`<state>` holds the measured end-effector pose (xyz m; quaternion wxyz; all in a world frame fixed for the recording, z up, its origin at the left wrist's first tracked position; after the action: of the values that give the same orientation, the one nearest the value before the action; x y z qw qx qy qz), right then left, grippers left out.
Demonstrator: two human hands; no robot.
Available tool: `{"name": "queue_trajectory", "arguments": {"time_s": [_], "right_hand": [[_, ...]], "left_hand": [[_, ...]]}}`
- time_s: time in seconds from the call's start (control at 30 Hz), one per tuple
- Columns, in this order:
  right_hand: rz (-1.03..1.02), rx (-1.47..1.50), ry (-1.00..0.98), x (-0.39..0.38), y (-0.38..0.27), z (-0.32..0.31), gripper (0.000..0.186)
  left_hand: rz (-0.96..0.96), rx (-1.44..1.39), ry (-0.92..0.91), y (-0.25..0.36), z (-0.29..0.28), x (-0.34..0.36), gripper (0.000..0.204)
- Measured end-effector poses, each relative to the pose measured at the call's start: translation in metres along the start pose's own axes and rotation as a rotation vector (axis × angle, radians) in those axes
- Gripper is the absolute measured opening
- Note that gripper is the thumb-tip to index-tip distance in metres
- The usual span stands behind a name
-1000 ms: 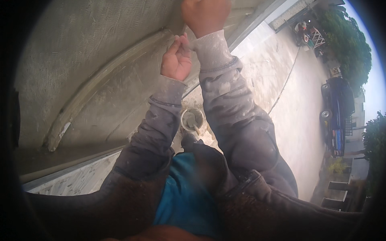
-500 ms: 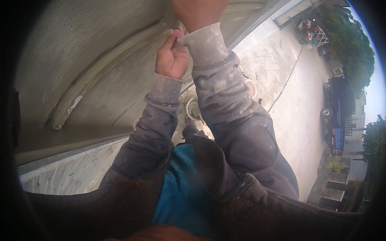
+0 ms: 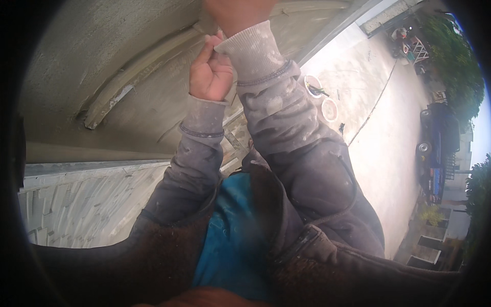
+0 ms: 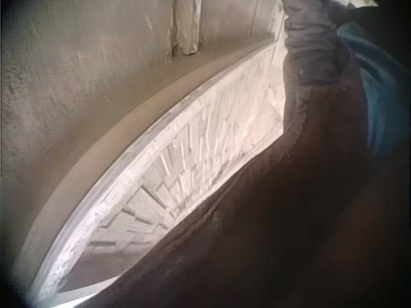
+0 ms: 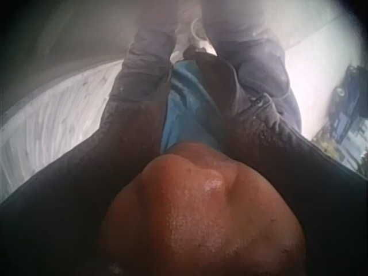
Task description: The person scoops cement from a bucket using a trowel and applies it to a curved concrete ceiling. They smooth the surface with a flat tool and repeat the process across multiple sections.
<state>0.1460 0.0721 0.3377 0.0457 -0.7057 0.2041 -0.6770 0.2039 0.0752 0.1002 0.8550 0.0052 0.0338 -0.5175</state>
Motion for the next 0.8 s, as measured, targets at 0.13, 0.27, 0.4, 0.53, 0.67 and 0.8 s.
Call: {"name": "queue_trajectory", "arguments": {"time_s": [0.13, 0.27, 0.4, 0.53, 0.67, 0.8], "right_hand": [[0.051, -0.033, -0.080, -0.002, -0.020, 0.004, 0.018], [0.001, 0.025, -0.026, -0.011, -0.038, 0.011, 0.017], [0.100, -0.074, -0.122, -0.013, -0.047, 0.014, 0.018], [-0.001, 0.043, -0.022, -0.020, -0.059, 0.018, 0.019], [-0.025, 0.045, -0.028, -0.026, -0.072, 0.023, 0.020], [0.032, 0.014, -0.078, -0.030, -0.091, 0.031, 0.020]], "left_hand": [[-0.006, -0.007, -0.003, 0.008, -0.002, -0.008, 0.031], [0.039, 0.032, -0.021, 0.033, 0.000, -0.021, 0.030], [0.027, -0.038, -0.011, 0.038, 0.005, -0.033, 0.029], [0.061, -0.043, -0.065, 0.058, 0.003, -0.042, 0.027], [0.066, -0.048, -0.046, 0.073, -0.002, -0.052, 0.024], [0.109, -0.088, -0.083, 0.090, 0.001, -0.063, 0.024]]}}
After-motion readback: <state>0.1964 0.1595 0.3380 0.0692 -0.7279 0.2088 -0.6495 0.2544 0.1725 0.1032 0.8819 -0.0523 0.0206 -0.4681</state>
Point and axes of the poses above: each hand's wrist, its own x-axis towards the middle knuckle, its own z-axis out of the palm, y = z × x, the point moved 9 cm from there along x, towards the middle knuckle, and after that the axes turned 1 degree about x, right-handed, at the moved point
